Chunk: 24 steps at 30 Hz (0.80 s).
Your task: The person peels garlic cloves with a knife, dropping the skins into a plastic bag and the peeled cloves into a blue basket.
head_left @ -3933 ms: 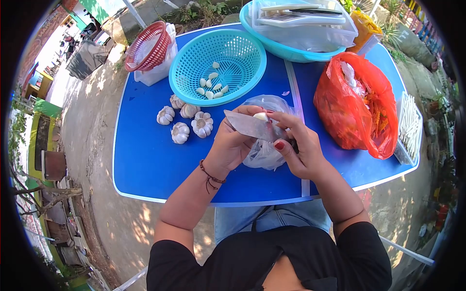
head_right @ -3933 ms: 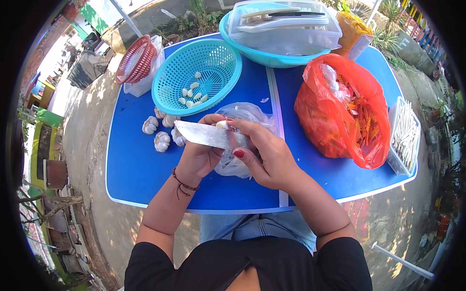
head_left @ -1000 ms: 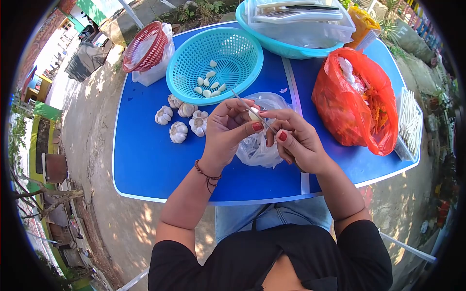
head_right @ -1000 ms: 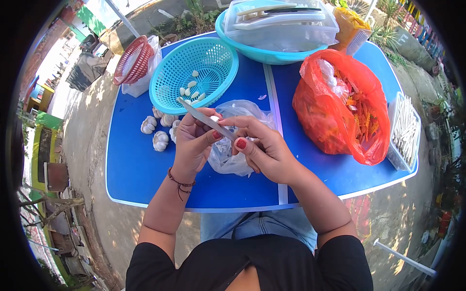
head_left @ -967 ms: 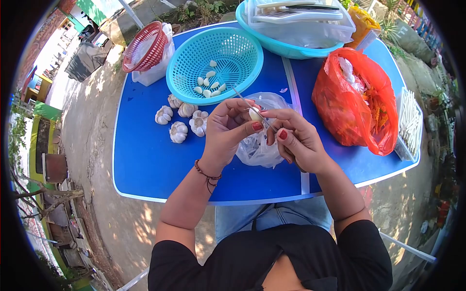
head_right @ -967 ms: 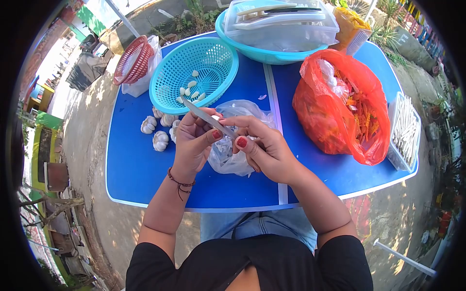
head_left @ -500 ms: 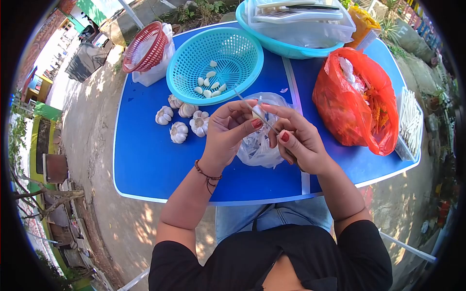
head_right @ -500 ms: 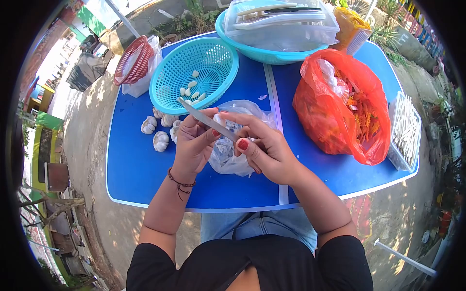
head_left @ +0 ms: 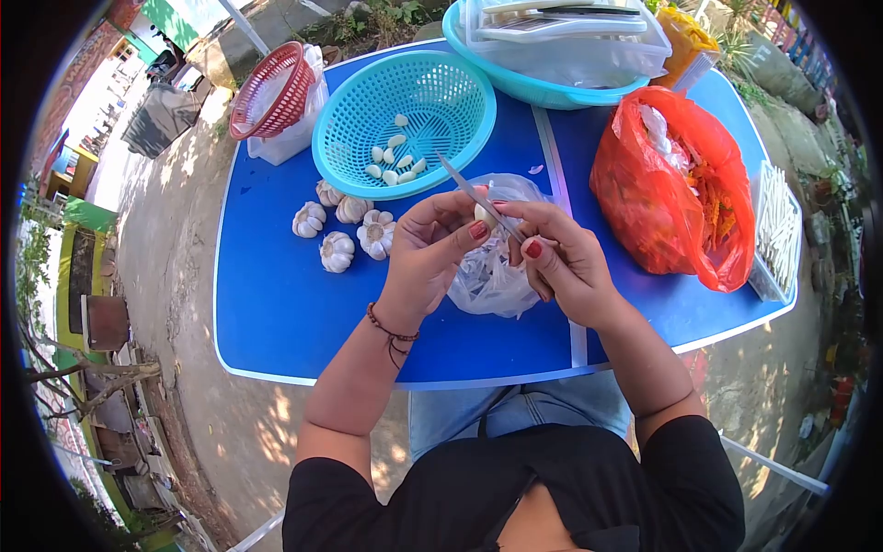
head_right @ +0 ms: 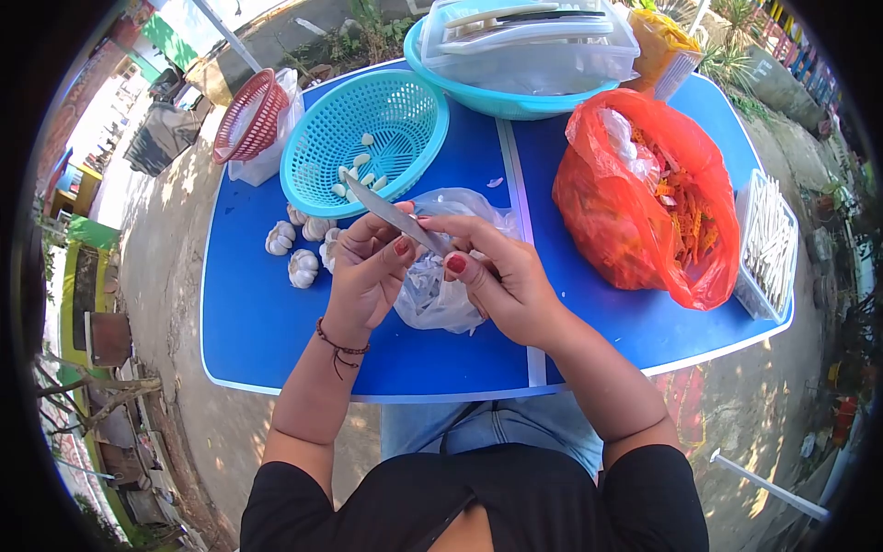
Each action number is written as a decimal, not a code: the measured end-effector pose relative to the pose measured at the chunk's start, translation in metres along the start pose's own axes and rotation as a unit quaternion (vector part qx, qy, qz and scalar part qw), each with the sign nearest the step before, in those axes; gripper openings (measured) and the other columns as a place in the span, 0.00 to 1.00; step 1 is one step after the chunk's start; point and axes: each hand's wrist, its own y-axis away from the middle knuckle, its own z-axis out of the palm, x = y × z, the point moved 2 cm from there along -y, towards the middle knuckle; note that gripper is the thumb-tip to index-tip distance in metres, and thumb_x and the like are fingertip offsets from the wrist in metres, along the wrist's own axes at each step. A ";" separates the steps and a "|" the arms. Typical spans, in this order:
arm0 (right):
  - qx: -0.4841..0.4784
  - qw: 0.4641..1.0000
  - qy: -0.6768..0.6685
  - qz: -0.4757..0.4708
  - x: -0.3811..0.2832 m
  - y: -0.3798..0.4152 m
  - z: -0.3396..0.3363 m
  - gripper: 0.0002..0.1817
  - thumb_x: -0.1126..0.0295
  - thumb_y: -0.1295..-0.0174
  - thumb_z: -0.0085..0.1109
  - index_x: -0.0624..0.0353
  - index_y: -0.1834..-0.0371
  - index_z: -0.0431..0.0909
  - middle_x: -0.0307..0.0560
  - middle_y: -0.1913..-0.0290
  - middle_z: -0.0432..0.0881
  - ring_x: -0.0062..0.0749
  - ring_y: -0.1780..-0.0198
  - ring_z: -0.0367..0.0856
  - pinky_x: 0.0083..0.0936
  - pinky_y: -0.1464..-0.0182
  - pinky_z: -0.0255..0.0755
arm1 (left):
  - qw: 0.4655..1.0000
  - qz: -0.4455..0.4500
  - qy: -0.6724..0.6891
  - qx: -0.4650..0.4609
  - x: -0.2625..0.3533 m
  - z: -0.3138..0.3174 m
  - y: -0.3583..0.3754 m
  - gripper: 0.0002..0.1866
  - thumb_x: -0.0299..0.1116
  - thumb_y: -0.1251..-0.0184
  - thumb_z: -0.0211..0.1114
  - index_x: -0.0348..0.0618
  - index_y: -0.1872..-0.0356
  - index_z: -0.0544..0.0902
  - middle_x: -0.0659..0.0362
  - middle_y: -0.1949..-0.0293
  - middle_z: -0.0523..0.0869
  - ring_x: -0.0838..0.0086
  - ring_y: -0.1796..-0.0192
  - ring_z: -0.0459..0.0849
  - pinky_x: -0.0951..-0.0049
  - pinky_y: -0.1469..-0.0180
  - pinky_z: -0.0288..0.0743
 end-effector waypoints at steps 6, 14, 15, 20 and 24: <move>0.002 0.997 -0.079 0.003 0.002 0.000 -0.002 0.23 0.60 0.28 0.44 0.61 0.35 0.63 0.46 0.68 0.74 0.10 0.85 0.62 0.07 0.80 0.56 | 0.999 -0.013 0.031 -0.004 0.000 0.000 0.001 0.19 0.20 0.41 0.66 0.36 0.47 0.78 0.57 0.55 0.83 0.77 0.52 0.81 0.78 0.48 0.77; -0.006 0.999 0.005 0.032 -0.007 0.000 0.000 0.19 0.66 0.31 0.50 0.57 0.38 0.69 0.43 0.65 0.78 0.14 0.76 0.71 0.15 0.73 0.65 | 1.000 0.014 0.025 -0.005 0.000 0.000 0.000 0.18 0.20 0.41 0.67 0.37 0.48 0.78 0.57 0.56 0.84 0.77 0.52 0.81 0.75 0.46 0.76; -0.001 0.999 0.030 0.023 -0.007 0.000 0.000 0.19 0.67 0.31 0.51 0.57 0.38 0.69 0.43 0.64 0.79 0.16 0.75 0.72 0.16 0.71 0.67 | 1.000 0.014 0.023 -0.002 0.000 0.000 0.000 0.18 0.20 0.41 0.67 0.37 0.48 0.78 0.57 0.56 0.84 0.77 0.52 0.81 0.75 0.46 0.76; 0.020 0.999 0.051 0.000 -0.006 -0.001 0.000 0.19 0.68 0.31 0.50 0.58 0.38 0.70 0.43 0.64 0.79 0.17 0.74 0.73 0.17 0.70 0.67 | 1.000 0.002 0.027 -0.001 -0.001 0.000 0.000 0.19 0.21 0.41 0.67 0.38 0.48 0.78 0.57 0.55 0.83 0.77 0.52 0.81 0.75 0.47 0.76; 0.059 0.998 -0.019 0.030 -0.003 -0.001 -0.004 0.18 0.68 0.30 0.48 0.59 0.38 0.69 0.40 0.69 0.75 0.11 0.80 0.67 0.12 0.77 0.61 | 0.999 -0.020 0.037 0.001 -0.003 0.001 0.001 0.18 0.21 0.40 0.67 0.38 0.48 0.77 0.57 0.54 0.83 0.77 0.51 0.81 0.77 0.47 0.76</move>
